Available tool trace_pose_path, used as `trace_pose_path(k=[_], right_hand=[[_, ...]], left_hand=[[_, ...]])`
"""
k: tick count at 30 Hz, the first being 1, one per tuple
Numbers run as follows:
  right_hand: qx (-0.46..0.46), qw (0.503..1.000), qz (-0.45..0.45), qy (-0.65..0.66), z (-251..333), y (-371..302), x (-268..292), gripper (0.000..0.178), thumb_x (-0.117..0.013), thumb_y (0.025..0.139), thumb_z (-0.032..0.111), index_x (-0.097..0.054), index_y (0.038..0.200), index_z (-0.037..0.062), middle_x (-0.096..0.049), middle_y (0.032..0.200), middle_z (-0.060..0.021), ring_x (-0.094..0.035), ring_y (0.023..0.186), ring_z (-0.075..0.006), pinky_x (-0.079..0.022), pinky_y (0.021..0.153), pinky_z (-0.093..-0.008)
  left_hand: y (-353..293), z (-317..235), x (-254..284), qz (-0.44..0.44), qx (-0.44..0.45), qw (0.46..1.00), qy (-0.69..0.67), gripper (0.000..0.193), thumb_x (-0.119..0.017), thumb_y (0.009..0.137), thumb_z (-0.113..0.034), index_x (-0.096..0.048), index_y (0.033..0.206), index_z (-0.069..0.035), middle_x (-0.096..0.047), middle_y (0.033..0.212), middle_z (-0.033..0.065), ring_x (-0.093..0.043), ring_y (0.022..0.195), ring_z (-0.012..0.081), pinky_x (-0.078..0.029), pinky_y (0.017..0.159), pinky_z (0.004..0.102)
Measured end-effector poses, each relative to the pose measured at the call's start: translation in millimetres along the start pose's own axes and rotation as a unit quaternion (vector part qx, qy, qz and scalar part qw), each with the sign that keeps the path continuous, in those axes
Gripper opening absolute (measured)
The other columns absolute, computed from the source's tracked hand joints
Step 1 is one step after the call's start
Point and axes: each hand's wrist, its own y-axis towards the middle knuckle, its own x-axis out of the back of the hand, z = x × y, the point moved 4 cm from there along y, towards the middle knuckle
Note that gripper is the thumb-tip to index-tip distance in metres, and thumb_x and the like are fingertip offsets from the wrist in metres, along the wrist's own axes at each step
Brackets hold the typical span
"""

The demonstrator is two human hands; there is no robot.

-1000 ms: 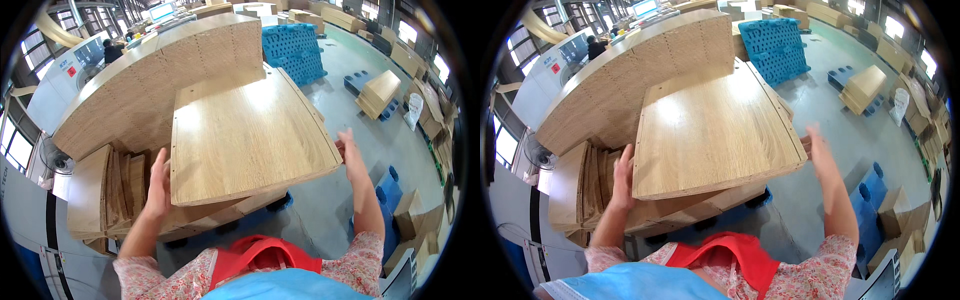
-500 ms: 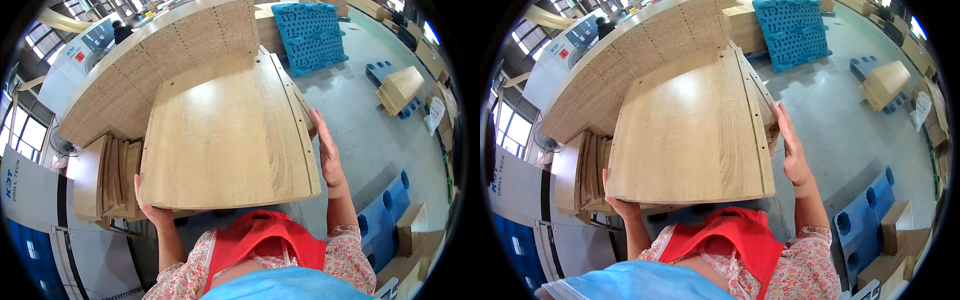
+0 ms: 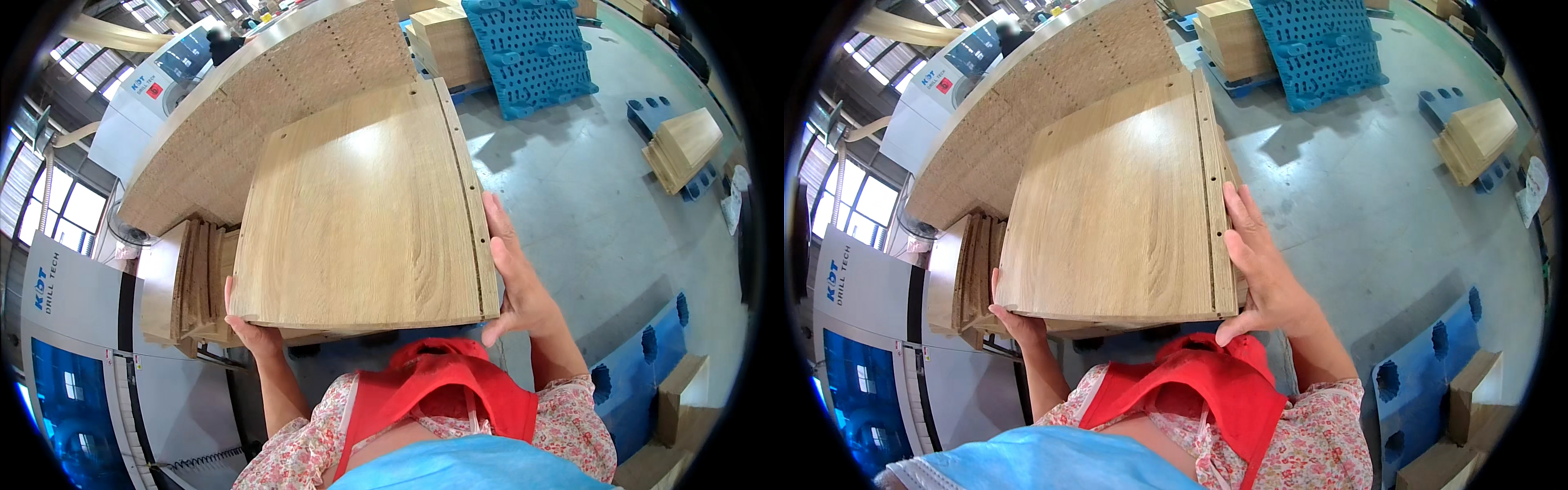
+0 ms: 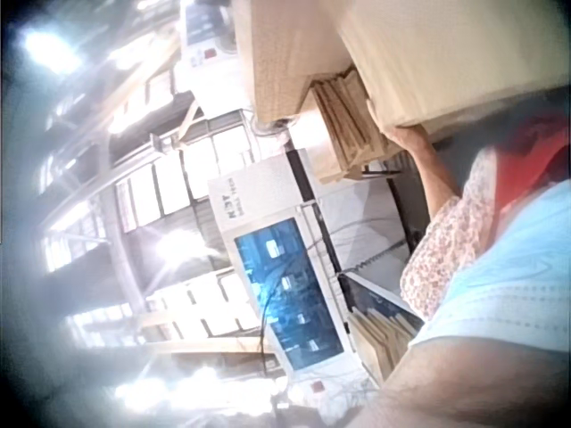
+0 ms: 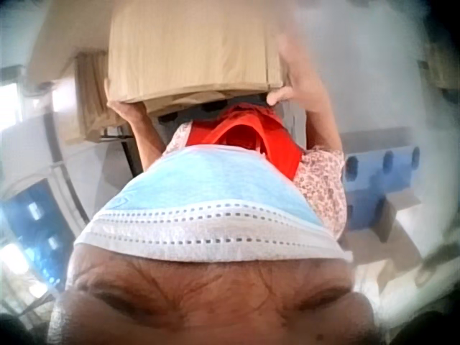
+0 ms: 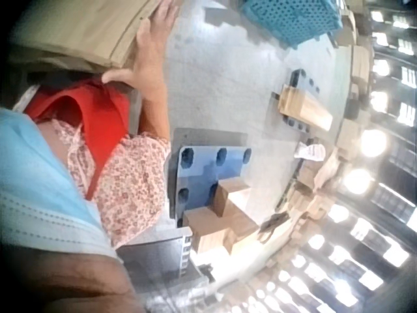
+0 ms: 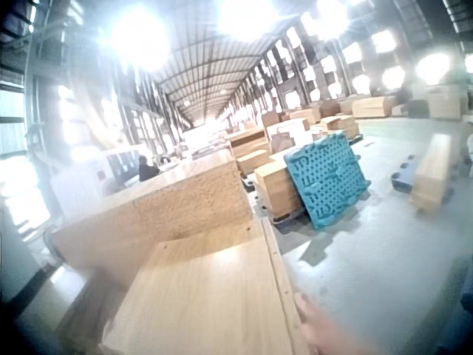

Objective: The person moves wooden panels from a stack to a processing machine and then onto a collection rack by hand.

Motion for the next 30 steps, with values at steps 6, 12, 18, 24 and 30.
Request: trace_pose_path(k=[6,12,18,24,30], right_hand=[[-0.006,1.0,-0.016,-0.003,-29,-3,3,0.089,-0.066,0.076,0.053,-0.023,0.147,0.02,-0.019,0.149,-0.0251,-0.022,0.136,-0.0434,-0.016,0.109,-0.0539],[0.003,0.999,-0.036,0.037,-61,14,4,0.08,-0.066,0.081,0.04,-0.027,0.145,0.0136,-0.023,0.149,-0.0232,-0.026,0.136,-0.0404,-0.021,0.11,-0.0475],[-0.004,0.996,-0.042,0.085,-86,28,11,0.07,-0.062,0.086,0.035,-0.031,0.144,0.013,-0.024,0.15,-0.02,-0.025,0.138,-0.0359,-0.02,0.111,-0.0441],[-0.065,0.984,-0.049,0.16,-99,26,11,0.07,-0.057,0.089,0.042,-0.027,0.146,0.0154,-0.019,0.153,-0.0139,-0.018,0.141,-0.0298,-0.018,0.113,-0.0405],[-0.08,0.981,-0.057,0.168,-101,21,-2,0.068,-0.046,0.091,0.053,-0.026,0.147,0.0216,-0.015,0.154,-0.0097,-0.015,0.142,-0.0254,-0.016,0.113,-0.0422]], left_hand=[[4,10,-9,-0.001,-0.017,1.0,0.026,0.094,-0.028,0.084,-0.074,-0.025,0.14,0.0,-0.041,0.135,0.0179,-0.044,0.124,0.0279,-0.036,0.103,0.0414],[25,19,-18,0.013,-0.053,0.998,0.041,0.094,-0.029,0.083,-0.074,-0.027,0.14,0.001,-0.044,0.132,0.0175,-0.046,0.121,0.0271,-0.037,0.102,0.0408],[40,25,-30,0.029,-0.073,0.994,0.07,0.092,-0.032,0.083,-0.074,-0.031,0.137,0.0,-0.046,0.13,0.0166,-0.047,0.119,0.0261,-0.038,0.101,0.0394],[43,27,-33,0.07,-0.091,0.982,0.149,0.095,-0.034,0.08,-0.076,-0.029,0.139,-0.002,-0.045,0.132,0.0147,-0.045,0.121,0.0258,-0.037,0.102,0.0403],[38,24,-34,0.07,-0.036,0.991,0.108,0.103,-0.038,0.076,-0.078,-0.021,0.143,-0.002,-0.042,0.135,0.0154,-0.045,0.121,0.027,-0.038,0.102,0.0408]])
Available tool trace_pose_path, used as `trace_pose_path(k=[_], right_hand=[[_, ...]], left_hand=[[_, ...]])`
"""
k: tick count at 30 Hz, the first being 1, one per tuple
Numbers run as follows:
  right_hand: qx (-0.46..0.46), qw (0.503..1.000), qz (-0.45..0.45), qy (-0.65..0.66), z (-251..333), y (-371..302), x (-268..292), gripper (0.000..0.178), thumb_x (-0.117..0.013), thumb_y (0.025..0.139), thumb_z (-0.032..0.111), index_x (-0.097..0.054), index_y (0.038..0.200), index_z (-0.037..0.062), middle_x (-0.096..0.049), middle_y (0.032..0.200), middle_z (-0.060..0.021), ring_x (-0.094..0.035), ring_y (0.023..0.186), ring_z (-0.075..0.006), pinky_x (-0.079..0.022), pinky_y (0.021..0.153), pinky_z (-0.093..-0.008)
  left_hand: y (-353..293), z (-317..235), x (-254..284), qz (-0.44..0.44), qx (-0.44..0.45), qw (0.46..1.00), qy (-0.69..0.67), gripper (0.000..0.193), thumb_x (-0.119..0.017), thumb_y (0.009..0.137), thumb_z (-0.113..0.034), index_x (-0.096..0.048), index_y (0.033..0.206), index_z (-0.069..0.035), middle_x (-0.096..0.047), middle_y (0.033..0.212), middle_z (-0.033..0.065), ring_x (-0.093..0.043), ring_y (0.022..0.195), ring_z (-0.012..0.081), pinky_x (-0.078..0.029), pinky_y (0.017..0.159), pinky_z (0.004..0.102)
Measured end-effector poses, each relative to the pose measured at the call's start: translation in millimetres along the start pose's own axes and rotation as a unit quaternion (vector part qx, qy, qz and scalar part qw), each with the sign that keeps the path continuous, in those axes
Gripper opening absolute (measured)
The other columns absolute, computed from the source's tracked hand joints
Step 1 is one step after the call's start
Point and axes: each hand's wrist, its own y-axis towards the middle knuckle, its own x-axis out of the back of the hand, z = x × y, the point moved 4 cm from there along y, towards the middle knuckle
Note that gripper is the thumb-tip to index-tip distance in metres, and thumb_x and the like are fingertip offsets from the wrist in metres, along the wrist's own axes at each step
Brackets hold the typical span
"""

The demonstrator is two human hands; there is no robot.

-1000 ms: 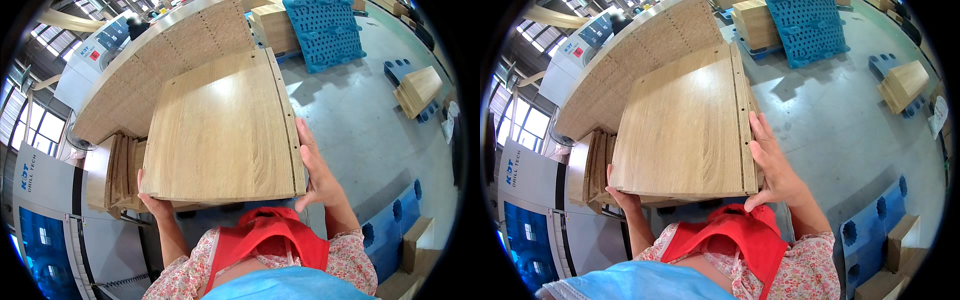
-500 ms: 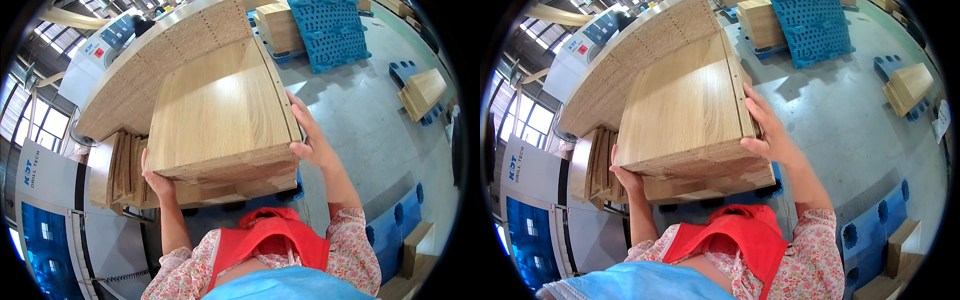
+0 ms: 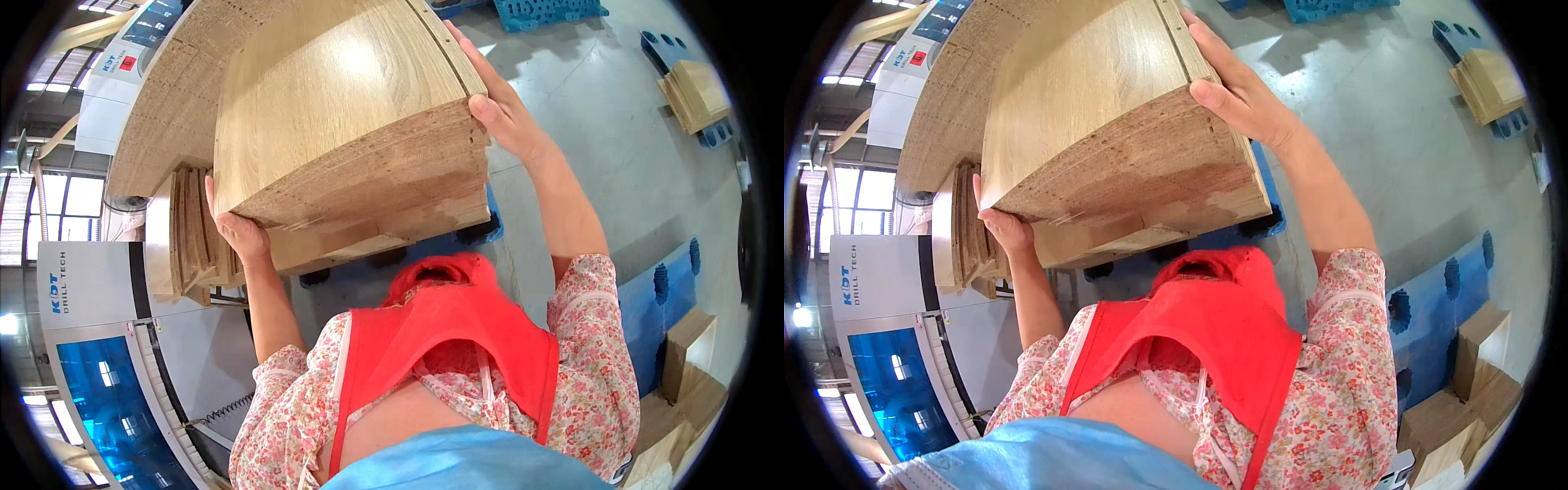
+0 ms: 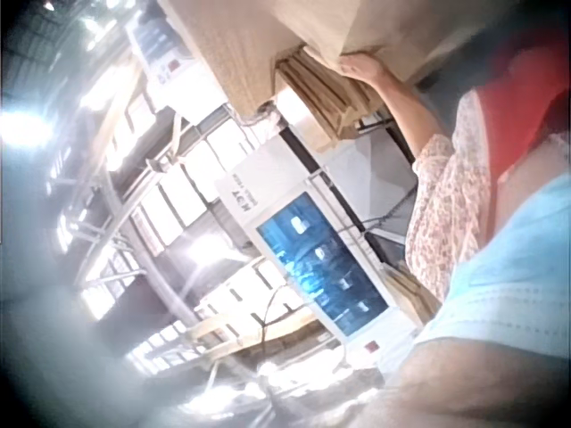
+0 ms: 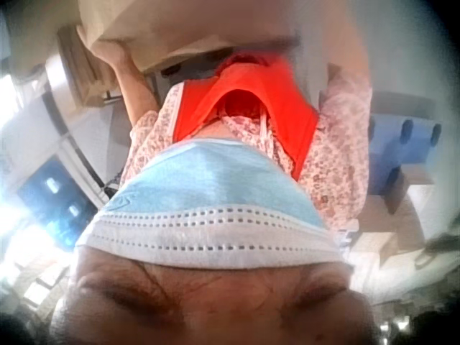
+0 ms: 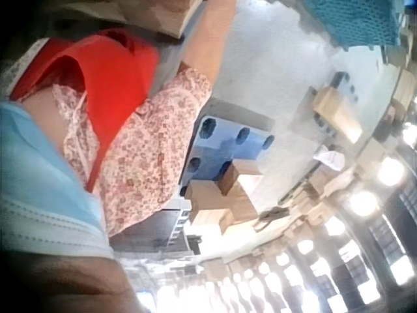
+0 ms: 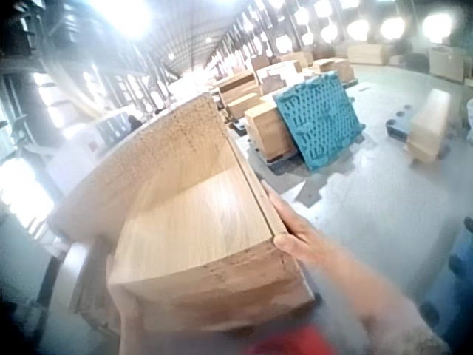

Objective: The person moves wooden panels from a stack to a processing machine and then onto a collection rack by hand.

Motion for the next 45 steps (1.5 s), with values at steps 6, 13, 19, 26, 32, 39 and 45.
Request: trace_pose_path(k=[6,13,19,26,32,39,45], right_hand=[[0.026,1.0,0.009,0.011,0,-1,-6,0.061,-0.046,0.093,0.046,-0.022,0.147,0.0288,-0.011,0.155,-0.0074,-0.012,0.143,-0.0266,-0.016,0.114,-0.0417],[-0.036,0.998,0.043,-0.011,-14,-3,1,0.067,-0.036,0.095,0.054,-0.015,0.149,0.0202,-0.006,0.156,-0.0093,-0.005,0.143,-0.0251,-0.011,0.114,-0.0409],[-0.094,0.972,-0.087,0.195,-7,29,8,0.075,-0.026,0.093,0.062,-0.018,0.148,0.0107,-0.007,0.155,-0.0091,-0.007,0.143,-0.0242,-0.01,0.115,-0.0389],[-0.092,0.99,-0.055,0.095,-39,35,-4,0.07,-0.023,0.097,0.055,-0.023,0.145,0.0042,-0.015,0.154,-0.0083,-0.012,0.142,-0.0229,-0.01,0.115,-0.0349],[-0.183,0.938,-0.138,0.261,-28,52,46,0.067,-0.03,0.097,0.05,-0.029,0.142,-0.0004,-0.02,0.15,-0.0179,-0.018,0.14,-0.022,-0.015,0.114,-0.0339],[-0.122,0.987,-0.101,0.001,-92,66,9,0.067,-0.026,0.098,0.05,-0.028,0.142,0.0,-0.04,0.141,-0.0123,-0.034,0.134,-0.0244,-0.026,0.111,-0.0353],[-0.149,0.963,-0.149,0.17,-115,87,36,0.074,-0.022,0.095,0.059,-0.031,0.141,0.0014,-0.044,0.136,-0.0154,-0.04,0.126,-0.0238,-0.03,0.106,-0.0344]], left_hand=[[0,-3,0,-0.028,-0.001,1.0,-0.006,0.105,-0.04,0.073,-0.08,-0.023,0.143,-0.002,-0.042,0.134,0.0159,-0.045,0.121,0.0281,-0.041,0.1,0.0411],[-1,12,7,-0.017,0.011,1.0,-0.002,0.107,-0.038,0.07,-0.082,-0.021,0.145,-0.008,-0.037,0.14,0.0136,-0.04,0.125,0.0282,-0.037,0.103,0.0429],[0,10,13,-0.013,0.036,0.999,0.008,0.114,-0.046,0.059,-0.086,-0.02,0.147,-0.018,-0.031,0.145,0.0088,-0.036,0.129,0.0297,-0.036,0.103,0.0472],[3,15,21,-0.012,0.067,0.997,0.028,0.107,-0.043,0.064,-0.086,-0.024,0.145,-0.019,-0.036,0.142,0.0099,-0.04,0.126,0.0306,-0.039,0.101,0.0477],[-8,29,34,-0.028,0.133,0.991,-0.011,0.101,-0.034,0.071,-0.084,-0.03,0.141,-0.012,-0.035,0.143,0.0112,-0.039,0.127,0.0308,-0.034,0.104,0.0484],[-9,35,52,-0.027,0.138,0.99,-0.002,0.105,-0.04,0.066,-0.085,-0.031,0.141,-0.011,-0.037,0.142,0.0098,-0.038,0.128,0.0301,-0.034,0.104,0.048],[-5,44,52,-0.008,0.115,0.993,0.002,0.106,-0.041,0.065,-0.086,-0.03,0.142,-0.013,-0.036,0.143,0.0086,-0.035,0.129,0.0301,-0.033,0.104,0.049]])
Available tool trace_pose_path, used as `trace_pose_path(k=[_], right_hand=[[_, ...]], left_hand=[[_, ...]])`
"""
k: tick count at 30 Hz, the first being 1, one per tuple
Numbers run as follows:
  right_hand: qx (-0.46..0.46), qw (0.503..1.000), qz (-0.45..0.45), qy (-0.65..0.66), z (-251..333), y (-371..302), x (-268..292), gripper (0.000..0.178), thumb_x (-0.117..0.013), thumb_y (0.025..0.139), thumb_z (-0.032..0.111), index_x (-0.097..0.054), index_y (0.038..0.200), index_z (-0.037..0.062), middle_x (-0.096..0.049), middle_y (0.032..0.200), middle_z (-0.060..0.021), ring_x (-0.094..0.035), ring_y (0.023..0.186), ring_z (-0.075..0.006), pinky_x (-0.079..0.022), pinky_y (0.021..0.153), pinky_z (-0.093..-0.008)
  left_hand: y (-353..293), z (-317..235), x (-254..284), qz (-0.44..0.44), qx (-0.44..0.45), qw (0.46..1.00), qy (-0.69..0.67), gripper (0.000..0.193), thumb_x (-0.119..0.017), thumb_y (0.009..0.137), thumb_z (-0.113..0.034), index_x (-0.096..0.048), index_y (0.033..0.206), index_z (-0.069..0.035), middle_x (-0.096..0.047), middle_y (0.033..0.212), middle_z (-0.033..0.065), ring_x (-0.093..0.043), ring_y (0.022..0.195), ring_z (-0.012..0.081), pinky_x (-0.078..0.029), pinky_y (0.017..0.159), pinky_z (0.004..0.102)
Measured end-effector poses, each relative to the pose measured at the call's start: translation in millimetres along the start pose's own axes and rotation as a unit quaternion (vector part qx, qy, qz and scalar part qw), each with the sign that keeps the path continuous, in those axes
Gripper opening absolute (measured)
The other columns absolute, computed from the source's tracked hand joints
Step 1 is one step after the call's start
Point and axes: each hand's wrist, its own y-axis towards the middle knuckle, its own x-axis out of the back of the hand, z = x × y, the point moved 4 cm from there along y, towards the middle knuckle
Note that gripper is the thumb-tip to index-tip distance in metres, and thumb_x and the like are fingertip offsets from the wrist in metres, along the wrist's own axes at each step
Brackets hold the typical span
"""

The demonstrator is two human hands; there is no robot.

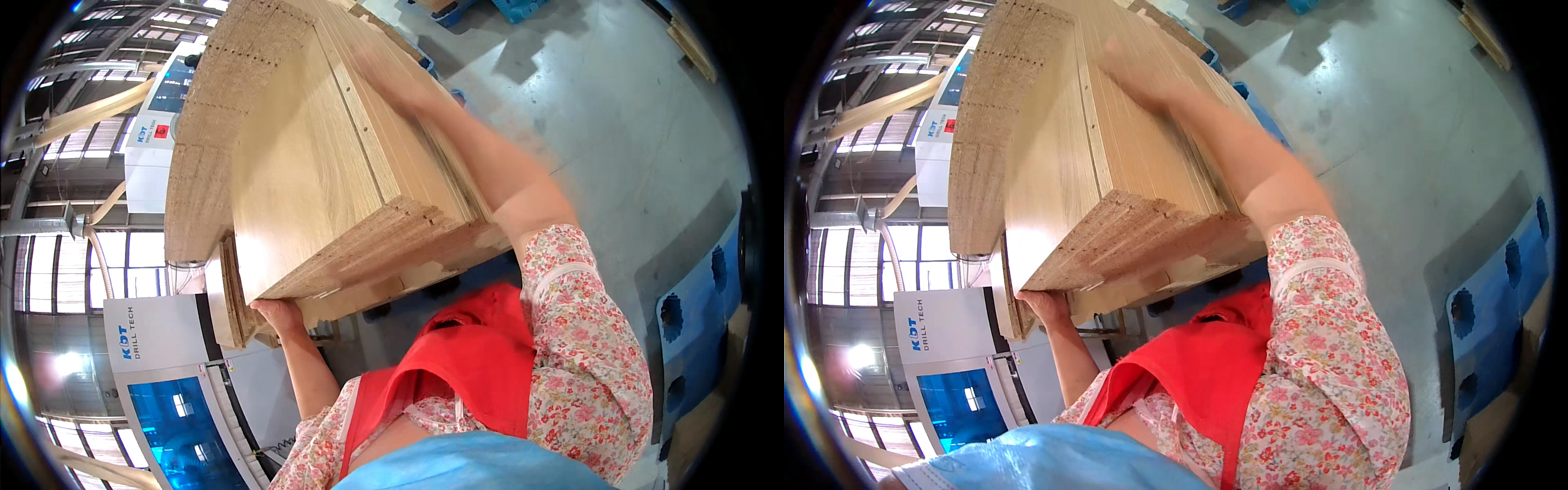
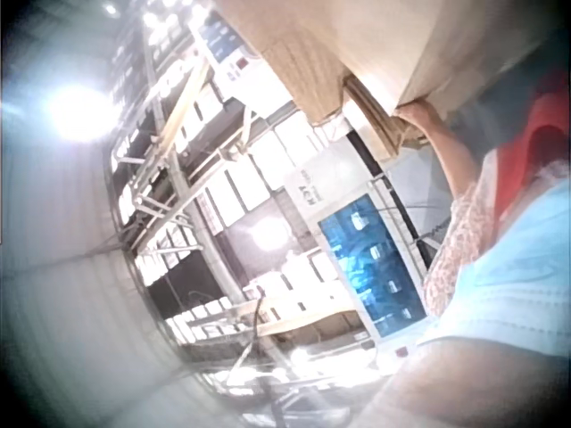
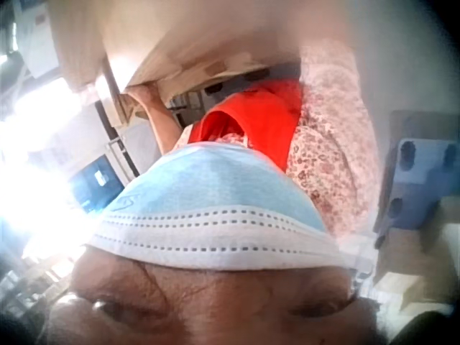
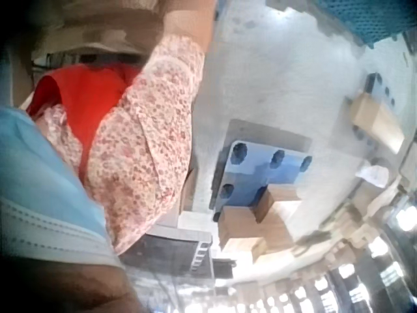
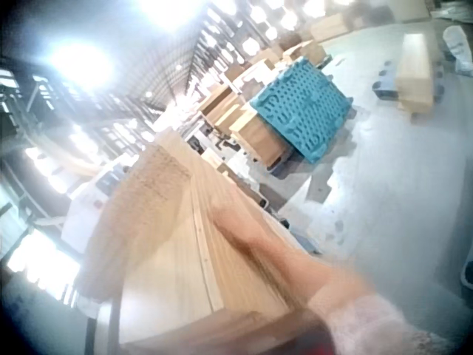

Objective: The person moves wooden panels from a stack to a processing machine and then onto a collection rack by hand.

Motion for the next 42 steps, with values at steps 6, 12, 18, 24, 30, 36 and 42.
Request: trace_pose_path(k=[6,12,18,24,30,36,42], right_hand=[[0.033,0.993,0.037,-0.104,-7,14,-10,0.077,-0.021,0.094,0.062,-0.031,0.141,0.0018,-0.048,0.132,-0.0162,-0.047,0.122,-0.0237,-0.036,0.103,-0.0341],[0.022,0.99,-0.039,-0.136,-34,31,-28,0.072,-0.021,0.097,0.057,-0.032,0.141,0.0019,-0.039,0.142,-0.0152,-0.033,0.135,-0.0226,-0.024,0.111,-0.0334],[0.018,1.0,0.01,0.02,-24,61,4,0.069,-0.024,0.098,0.053,-0.028,0.143,0.0001,-0.024,0.15,-0.013,-0.018,0.14,-0.0226,-0.014,0.114,-0.0324],[0.074,0.976,0.119,-0.164,8,55,-17,0.069,-0.023,0.098,0.051,-0.025,0.143,-0.0009,-0.025,0.15,-0.0142,-0.018,0.141,-0.0232,-0.012,0.115,-0.0319],[0.066,0.986,-0.01,-0.15,-28,72,-34,0.056,-0.026,0.101,0.04,-0.034,0.139,-0.0005,-0.037,0.142,-0.0141,-0.038,0.128,-0.0219,-0.028,0.108,-0.0325],[-0.008,0.99,-0.02,-0.142,-49,69,6,0.061,-0.03,0.097,0.049,-0.036,0.14,0.0057,-0.041,0.141,-0.0132,-0.035,0.133,-0.0259,-0.026,0.109,-0.0366],[-0.171,0.97,0.018,0.173,-41,42,-1,0.075,-0.028,0.094,0.059,-0.03,0.142,0.0017,-0.031,0.146,-0.0169,-0.025,0.138,-0.0284,-0.018,0.112,-0.0375]], left_hand=[[-8,0,13,-0.023,0.01,1.0,-0.001,0.108,-0.044,0.063,-0.086,-0.029,0.142,-0.013,-0.034,0.144,0.0074,-0.035,0.13,0.0296,-0.032,0.105,0.0487],[-5,0,8,0.006,-0.006,1.0,0.016,0.11,-0.044,0.063,-0.086,-0.028,0.143,-0.012,-0.032,0.146,0.0085,-0.032,0.132,0.0287,-0.03,0.107,0.048],[-4,-6,-11,0.012,-0.007,1.0,0.002,0.108,-0.042,0.065,-0.085,-0.027,0.143,-0.012,-0.03,0.147,0.0086,-0.03,0.133,0.0283,-0.027,0.109,0.0465],[-12,-4,6,-0.016,-0.007,1.0,0.007,0.105,-0.04,0.069,-0.084,-0.027,0.143,-0.012,-0.03,0.147,0.0082,-0.03,0.133,0.028,-0.026,0.109,0.0468],[-10,-6,1,0.003,-0.005,1.0,0.015,0.108,-0.042,0.064,-0.086,-0.028,0.143,-0.013,-0.032,0.146,0.0073,-0.031,0.132,0.0278,-0.027,0.109,0.0469],[-12,-1,9,-0.014,0.001,0.999,0.032,0.109,-0.042,0.063,-0.087,-0.028,0.143,-0.014,-0.031,0.146,0.0064,-0.031,0.132,0.0272,-0.027,0.109,0.0457],[-13,-1,17,-0.036,-0.016,0.999,0.022,0.106,-0.039,0.069,-0.084,-0.027,0.143,-0.01,-0.031,0.146,0.0085,-0.031,0.133,0.0266,-0.026,0.11,0.0439]])
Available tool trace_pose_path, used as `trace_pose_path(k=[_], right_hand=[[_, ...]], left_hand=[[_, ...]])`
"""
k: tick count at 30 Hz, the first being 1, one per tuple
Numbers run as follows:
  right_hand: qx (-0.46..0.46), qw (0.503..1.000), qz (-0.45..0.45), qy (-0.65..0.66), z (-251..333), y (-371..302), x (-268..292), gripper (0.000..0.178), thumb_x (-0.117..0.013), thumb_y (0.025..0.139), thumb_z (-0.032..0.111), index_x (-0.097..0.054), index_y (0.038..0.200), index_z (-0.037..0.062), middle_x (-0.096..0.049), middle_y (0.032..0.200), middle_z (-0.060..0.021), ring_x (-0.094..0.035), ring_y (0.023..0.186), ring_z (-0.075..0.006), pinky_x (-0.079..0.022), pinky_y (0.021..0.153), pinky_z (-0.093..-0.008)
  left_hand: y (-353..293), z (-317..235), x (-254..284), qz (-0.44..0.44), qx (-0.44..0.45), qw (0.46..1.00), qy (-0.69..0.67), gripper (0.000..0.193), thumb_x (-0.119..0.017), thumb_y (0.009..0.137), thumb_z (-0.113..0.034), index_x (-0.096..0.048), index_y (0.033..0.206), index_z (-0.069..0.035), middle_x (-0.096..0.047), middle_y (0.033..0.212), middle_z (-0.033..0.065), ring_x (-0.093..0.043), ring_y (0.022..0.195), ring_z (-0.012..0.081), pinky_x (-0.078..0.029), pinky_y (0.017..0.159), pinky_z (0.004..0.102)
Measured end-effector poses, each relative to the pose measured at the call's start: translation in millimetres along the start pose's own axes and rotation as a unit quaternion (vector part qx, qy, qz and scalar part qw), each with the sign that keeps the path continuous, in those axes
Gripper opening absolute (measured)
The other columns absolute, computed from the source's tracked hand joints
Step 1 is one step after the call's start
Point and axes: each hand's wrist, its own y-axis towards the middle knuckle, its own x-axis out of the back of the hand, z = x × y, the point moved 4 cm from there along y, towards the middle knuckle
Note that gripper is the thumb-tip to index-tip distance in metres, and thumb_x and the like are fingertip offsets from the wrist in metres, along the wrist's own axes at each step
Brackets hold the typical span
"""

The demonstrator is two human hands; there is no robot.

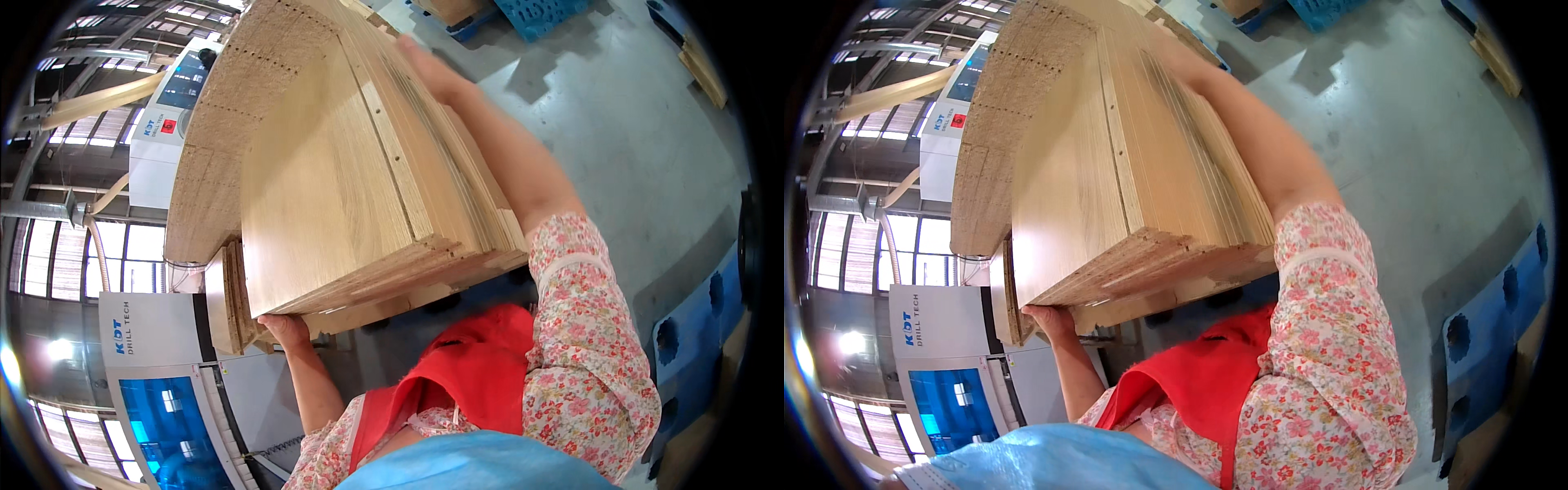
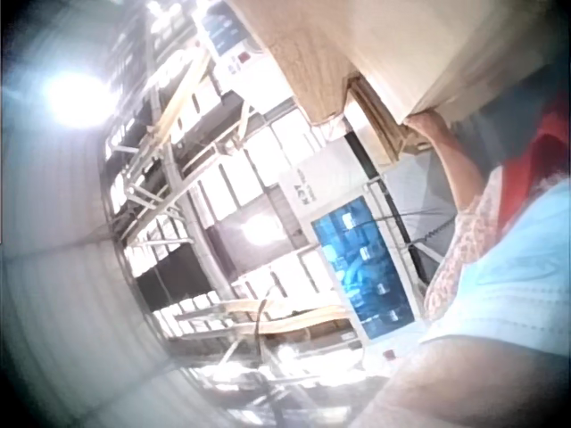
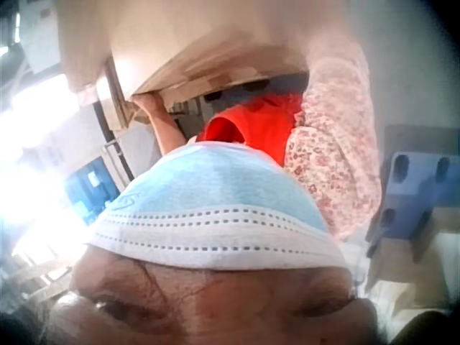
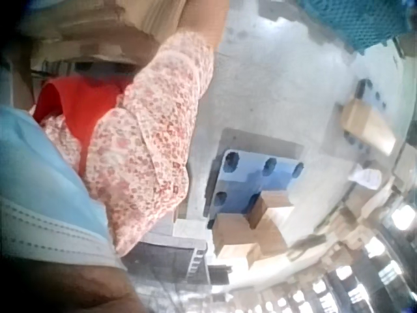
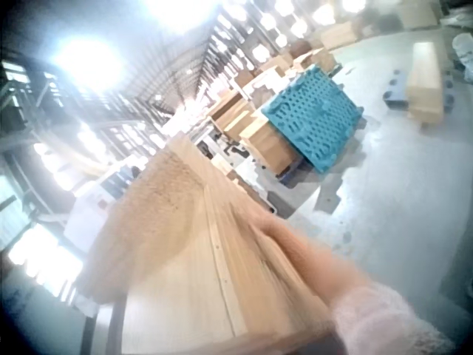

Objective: The person moves wooden panels from a stack to a processing machine and then onto a collection rack by hand.

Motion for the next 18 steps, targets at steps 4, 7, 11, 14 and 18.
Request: trace_pose_path(k=[4,7,11,14,18], right_hand=[[0.185,0.908,-0.154,-0.342,-40,0,24,0.08,-0.026,0.093,0.063,-0.034,0.139,-0.0015,-0.04,0.139,-0.0205,-0.038,0.13,-0.028,-0.028,0.108,-0.0368],[0.073,0.948,-0.121,-0.286,-55,8,23,0.077,-0.027,0.094,0.061,-0.038,0.136,-0.0032,-0.046,0.135,-0.0192,-0.046,0.124,-0.0238,-0.033,0.105,-0.0344],[0.046,0.994,-0.068,-0.068,-44,15,52,0.076,-0.029,0.095,0.059,-0.039,0.136,-0.0038,-0.041,0.14,-0.0172,-0.038,0.13,-0.022,-0.026,0.108,-0.0315],[0.075,0.952,-0.132,-0.264,-44,-3,26,0.076,-0.032,0.094,0.06,-0.039,0.138,-0.0015,-0.041,0.14,-0.0156,-0.038,0.13,-0.0229,-0.024,0.108,-0.0311],[-0.015,0.971,-0.042,-0.233,-18,-10,15,0.076,-0.026,0.096,0.057,-0.027,0.142,-0.0035,-0.027,0.149,-0.016,-0.021,0.14,-0.0238,-0.016,0.112,-0.0321]], left_hand=[[-4,-16,-32,0.025,-0.011,1.0,-0.004,0.105,-0.039,0.07,-0.083,-0.028,0.142,-0.008,-0.033,0.145,0.0089,-0.031,0.132,0.0258,-0.025,0.11,0.0427],[-5,-23,-37,0.035,-0.026,0.999,0.003,0.104,-0.038,0.071,-0.083,-0.028,0.142,-0.007,-0.034,0.144,0.0087,-0.032,0.132,0.0247,-0.025,0.11,0.042],[-7,-22,-44,0.019,-0.011,1.0,0.007,0.103,-0.04,0.072,-0.082,-0.028,0.141,-0.006,-0.035,0.143,0.0084,-0.032,0.131,0.0234,-0.025,0.11,0.0417],[-11,-23,-48,0.016,-0.039,0.999,0.021,0.102,-0.043,0.072,-0.08,-0.029,0.14,-0.006,-0.035,0.142,0.0076,-0.032,0.132,0.0229,-0.026,0.11,0.0407],[-7,-15,-41,0.001,-0.013,1.0,0.015,0.086,-0.042,0.08,-0.067,-0.034,0.136,-0.003,-0.041,0.136,0.0087,-0.038,0.127,0.0232,-0.03,0.107,0.0399]])
